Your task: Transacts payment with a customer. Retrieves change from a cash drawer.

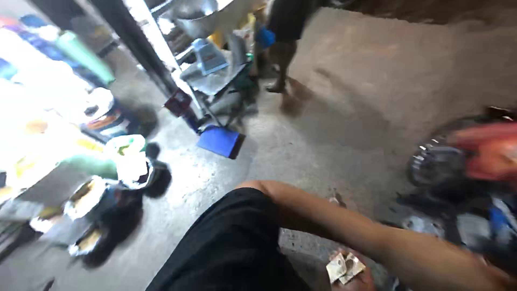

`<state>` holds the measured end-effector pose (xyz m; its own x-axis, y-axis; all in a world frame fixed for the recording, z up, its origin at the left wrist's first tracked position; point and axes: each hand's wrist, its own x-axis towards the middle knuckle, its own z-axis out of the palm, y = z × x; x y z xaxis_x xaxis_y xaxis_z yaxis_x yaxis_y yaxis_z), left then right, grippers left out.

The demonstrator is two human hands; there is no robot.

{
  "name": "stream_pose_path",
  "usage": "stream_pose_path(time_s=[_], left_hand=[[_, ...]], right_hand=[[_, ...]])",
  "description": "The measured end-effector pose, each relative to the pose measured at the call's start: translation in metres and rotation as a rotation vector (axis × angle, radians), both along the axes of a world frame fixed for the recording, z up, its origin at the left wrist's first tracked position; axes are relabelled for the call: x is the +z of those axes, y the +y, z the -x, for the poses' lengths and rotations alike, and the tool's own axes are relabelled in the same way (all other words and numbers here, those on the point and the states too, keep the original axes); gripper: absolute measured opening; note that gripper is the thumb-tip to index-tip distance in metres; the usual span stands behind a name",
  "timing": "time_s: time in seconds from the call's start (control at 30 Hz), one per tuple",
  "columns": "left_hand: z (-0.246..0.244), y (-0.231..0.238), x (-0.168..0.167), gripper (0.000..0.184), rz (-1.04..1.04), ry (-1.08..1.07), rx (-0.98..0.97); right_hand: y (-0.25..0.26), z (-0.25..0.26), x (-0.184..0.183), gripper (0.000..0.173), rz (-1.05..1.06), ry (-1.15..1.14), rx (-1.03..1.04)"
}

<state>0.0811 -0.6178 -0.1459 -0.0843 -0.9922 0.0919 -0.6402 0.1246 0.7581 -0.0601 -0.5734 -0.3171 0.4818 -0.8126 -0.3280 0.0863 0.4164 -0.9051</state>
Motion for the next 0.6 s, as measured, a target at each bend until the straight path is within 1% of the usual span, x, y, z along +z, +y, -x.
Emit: stream_pose_path(time_s=[0.03, 0.07, 0.13, 0.17, 0.2, 0.23, 0.3, 0.37, 0.4, 0.47, 0.53, 0.6], left_hand=[[-0.032, 0.035, -0.03, 0.037, 0.058, 0.01, -0.006], [-0.064, 0.075, -0.06, 0.041, 0.064, 0.059, 0.044], [-0.114, 0.166, -0.111, 0.047, -0.083, 0.209, 0.279], [-0.133, 0.212, -0.127, 0.05, -0.196, 0.317, 0.42], [-0.15, 0.256, -0.138, 0.052, -0.266, 0.448, 0.553], [-0.165, 0.297, -0.146, 0.053, -0.293, 0.586, 0.679], [-0.194, 0.372, -0.15, 0.054, -0.257, 0.835, 0.88], [-0.226, 0.437, -0.151, 0.054, -0.163, 0.961, 1.017], [-0.246, 0.467, -0.152, 0.054, -0.121, 0.969, 1.08], [-0.29, 0.523, -0.155, 0.05, -0.06, 0.887, 1.261], [-0.334, 0.58, -0.146, 0.039, -0.125, 0.784, 1.437], [-0.382, 0.633, -0.135, 0.025, -0.203, 0.721, 1.574]], right_hand=[[0.002, -0.02, 0.006, 0.026, -0.005, 0.058, 0.03], [0.002, -0.04, 0.007, 0.023, 0.045, 0.124, 0.118], [0.013, -0.095, 0.011, 0.026, 0.109, 0.2, 0.284], [0.028, -0.129, 0.015, 0.029, 0.117, 0.232, 0.351], [0.049, -0.163, 0.019, 0.033, 0.135, 0.253, 0.438], [0.074, -0.198, 0.02, 0.037, 0.16, 0.262, 0.521], [0.132, -0.27, 0.012, 0.042, 0.22, 0.239, 0.69], [0.198, -0.341, 0.0, 0.039, 0.282, 0.189, 0.868], [0.232, -0.376, -0.004, 0.036, 0.301, 0.169, 0.952], [0.3, -0.446, -0.006, 0.034, 0.339, 0.15, 1.135], [0.364, -0.505, 0.003, 0.032, 0.331, 0.143, 1.278], [0.421, -0.559, 0.013, 0.024, 0.27, 0.112, 1.362]])
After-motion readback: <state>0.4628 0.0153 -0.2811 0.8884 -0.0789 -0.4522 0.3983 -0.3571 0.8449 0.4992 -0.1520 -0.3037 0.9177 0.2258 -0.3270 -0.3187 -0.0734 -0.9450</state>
